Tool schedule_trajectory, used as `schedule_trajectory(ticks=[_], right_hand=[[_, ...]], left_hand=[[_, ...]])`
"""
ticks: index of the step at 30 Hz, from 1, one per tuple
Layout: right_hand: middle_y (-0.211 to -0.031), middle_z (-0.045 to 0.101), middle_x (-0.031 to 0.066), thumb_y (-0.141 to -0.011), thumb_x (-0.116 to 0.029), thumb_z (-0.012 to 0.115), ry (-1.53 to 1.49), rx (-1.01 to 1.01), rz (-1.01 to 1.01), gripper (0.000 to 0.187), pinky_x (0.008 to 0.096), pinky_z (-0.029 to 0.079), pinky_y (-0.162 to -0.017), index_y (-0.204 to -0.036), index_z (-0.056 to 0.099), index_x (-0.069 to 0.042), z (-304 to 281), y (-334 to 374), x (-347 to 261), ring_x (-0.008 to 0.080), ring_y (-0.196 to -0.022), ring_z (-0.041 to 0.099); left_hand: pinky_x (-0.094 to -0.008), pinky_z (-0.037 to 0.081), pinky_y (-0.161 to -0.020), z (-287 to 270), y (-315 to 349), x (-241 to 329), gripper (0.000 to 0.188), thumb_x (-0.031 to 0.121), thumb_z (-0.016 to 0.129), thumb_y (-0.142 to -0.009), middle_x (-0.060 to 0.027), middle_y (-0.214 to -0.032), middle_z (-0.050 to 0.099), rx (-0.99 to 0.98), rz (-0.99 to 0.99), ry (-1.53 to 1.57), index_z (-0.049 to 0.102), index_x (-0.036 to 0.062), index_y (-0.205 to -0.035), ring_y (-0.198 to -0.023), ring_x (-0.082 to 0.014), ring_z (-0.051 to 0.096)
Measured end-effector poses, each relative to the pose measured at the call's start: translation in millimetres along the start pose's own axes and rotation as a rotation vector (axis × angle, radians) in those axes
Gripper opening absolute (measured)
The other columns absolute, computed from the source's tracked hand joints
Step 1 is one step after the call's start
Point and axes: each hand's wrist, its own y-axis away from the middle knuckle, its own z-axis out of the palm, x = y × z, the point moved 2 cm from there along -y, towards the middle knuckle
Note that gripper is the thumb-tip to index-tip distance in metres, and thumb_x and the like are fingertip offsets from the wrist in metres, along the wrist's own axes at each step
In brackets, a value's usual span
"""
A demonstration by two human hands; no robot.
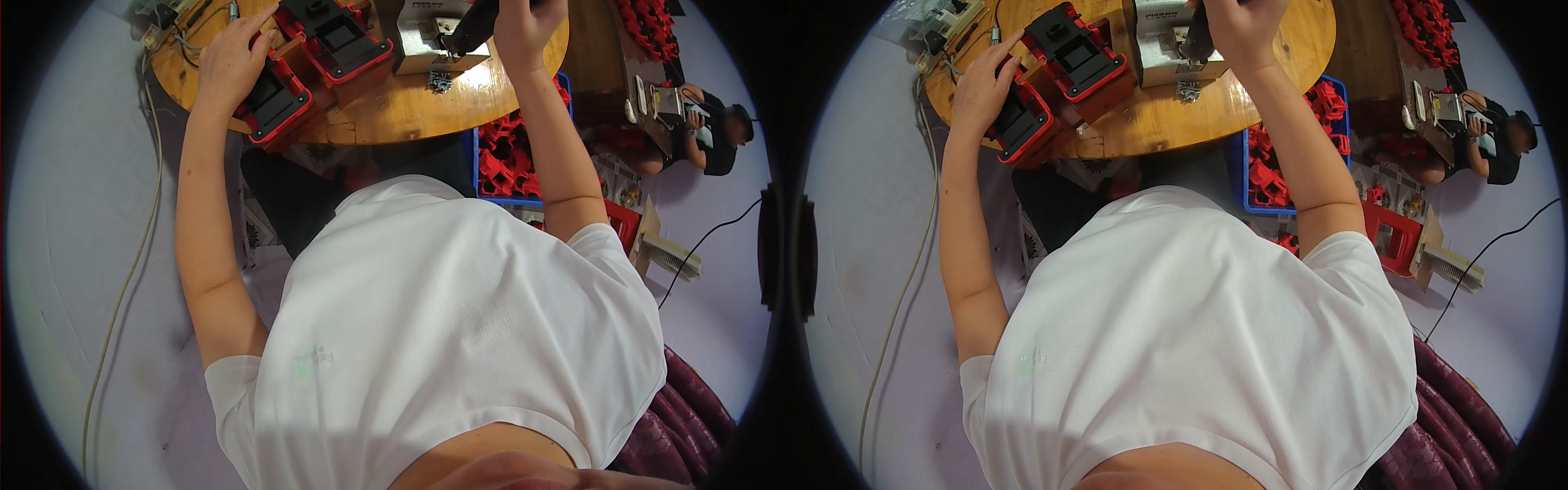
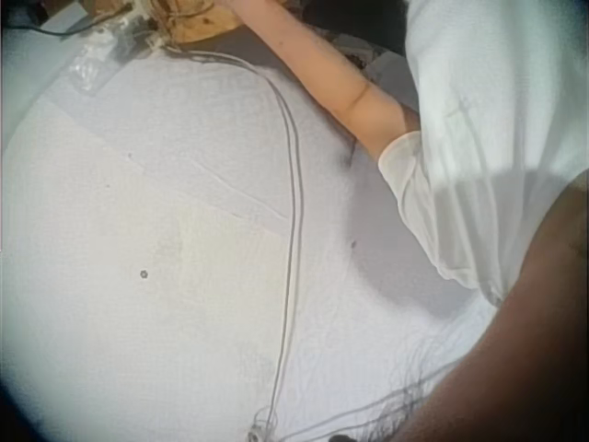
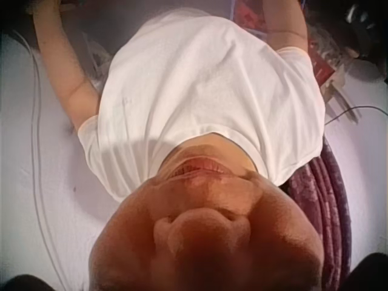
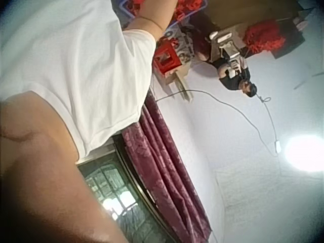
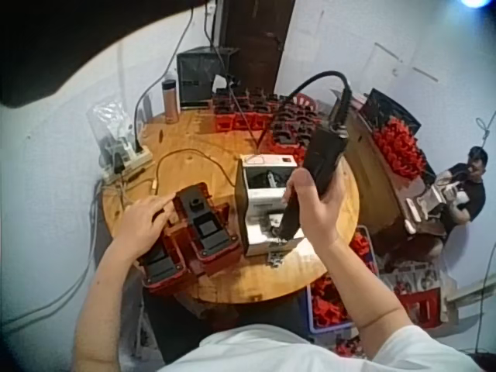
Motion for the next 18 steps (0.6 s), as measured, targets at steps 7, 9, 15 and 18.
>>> schedule_trajectory(ticks=[7,9,15,18], right_hand=[[-0.073,0.058,0.0059,-0.095,-0.034,0.063,-0.192,0.059,-0.033,0.033,0.0286,0.049,-0.052,-0.100,0.047,-0.006,55,-54,-19,0.0139,-0.057,0.057],[-0.073,0.057,0.0054,-0.094,-0.032,0.065,-0.281,0.060,-0.263,0.033,0.0282,0.049,-0.052,-0.103,0.046,-0.006,70,-75,6,0.0131,-0.057,0.056],[-0.077,0.053,0.0010,-0.092,-0.024,0.068,-0.301,0.053,-0.255,0.034,0.0244,0.046,-0.054,-0.112,0.046,-0.007,119,-85,41,0.0087,-0.061,0.053],[-0.079,0.053,0.0006,-0.092,-0.023,0.068,-0.326,0.044,-0.209,0.032,0.0241,0.045,-0.054,-0.110,0.047,-0.008,131,-81,58,0.0082,-0.061,0.052]], left_hand=[[-0.0425,0.049,-0.084,-2,0,9,0.040,0.026,0.053,-0.093,-0.0090,-0.107,0.064,-0.040,-0.080,-0.022,0.056,0.0252,-0.134,-0.103,-0.0301,0.061],[-0.0429,0.049,-0.080,-4,-4,13,0.041,0.025,0.053,-0.093,-0.0087,-0.101,0.063,-0.012,-0.041,-0.007,0.056,0.0251,-0.134,-0.098,-0.0298,0.061],[-0.0422,0.046,-0.088,-11,-2,18,0.043,0.029,0.054,-0.093,-0.0068,-0.105,0.063,-0.038,-0.098,-0.016,0.055,0.0292,-0.136,-0.102,-0.0297,0.060],[-0.0425,0.045,-0.093,-11,4,17,0.043,0.029,0.053,-0.093,-0.0058,-0.107,0.064,-0.050,-0.143,-0.007,0.055,0.0295,-0.136,-0.104,-0.0296,0.060]])
